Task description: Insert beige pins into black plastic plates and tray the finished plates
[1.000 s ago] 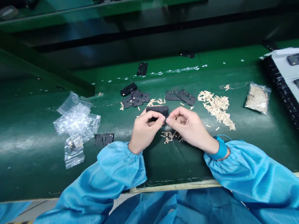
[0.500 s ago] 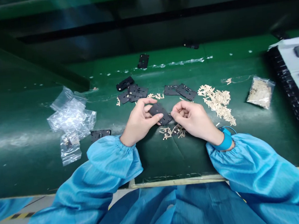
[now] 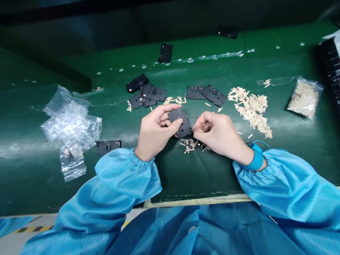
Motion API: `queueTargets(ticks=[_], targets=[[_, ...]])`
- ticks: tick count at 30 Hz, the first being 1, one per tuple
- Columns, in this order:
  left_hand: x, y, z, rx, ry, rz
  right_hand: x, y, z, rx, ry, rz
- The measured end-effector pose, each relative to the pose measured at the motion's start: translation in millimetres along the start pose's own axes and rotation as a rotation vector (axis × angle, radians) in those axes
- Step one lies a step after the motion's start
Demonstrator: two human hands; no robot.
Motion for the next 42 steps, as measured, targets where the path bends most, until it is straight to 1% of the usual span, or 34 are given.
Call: queueTargets(ticks=[8, 13, 19, 27, 32, 39, 42], targets=[[-5.6, 1.5, -4.2, -0.024, -0.06, 0.066, 1.2, 0.1, -2.3, -0.031, 0.019, -0.066], [-7.1, 2.6, -5.6, -0.034, -0.066, 0.094, 3.9, -1.1, -3.7, -0.038, 0.051, -0.082], [-10.1, 3.5, -6.8, -0.044, -0.097, 0.138, 5.8, 0.3, -5.0, -0.062, 0.054, -0.095], [-9.7, 4.3, -8.2, -0.052, -0.113, 0.159, 7.7, -1.5, -5.9, -0.052, 0.064, -0.111], [-9.3, 3.6, -8.4, -0.054, -0.121, 0.162, 4.4, -1.6, -5.5, -0.026, 0.038, -0.087], [-7.3, 2.3, -6.3, -0.041, -0.062, 0.073, 0.6, -6.3, -0.4, 0.126, -0.084, 0.054], [-7.2, 2.0, -6.1, -0.044, -0.052, 0.053, 1.3, -7.1, -0.2, 0.142, -0.099, 0.065]])
Point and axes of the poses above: each hand's wrist, its own z-axis towards the middle knuckle, its own y-axis out of the back of the hand, x = y × z, the point moved 10 cm from there along z, towards the middle knuckle, and after that the axes turned 9 degrees about -y, right-handed, at the moved point
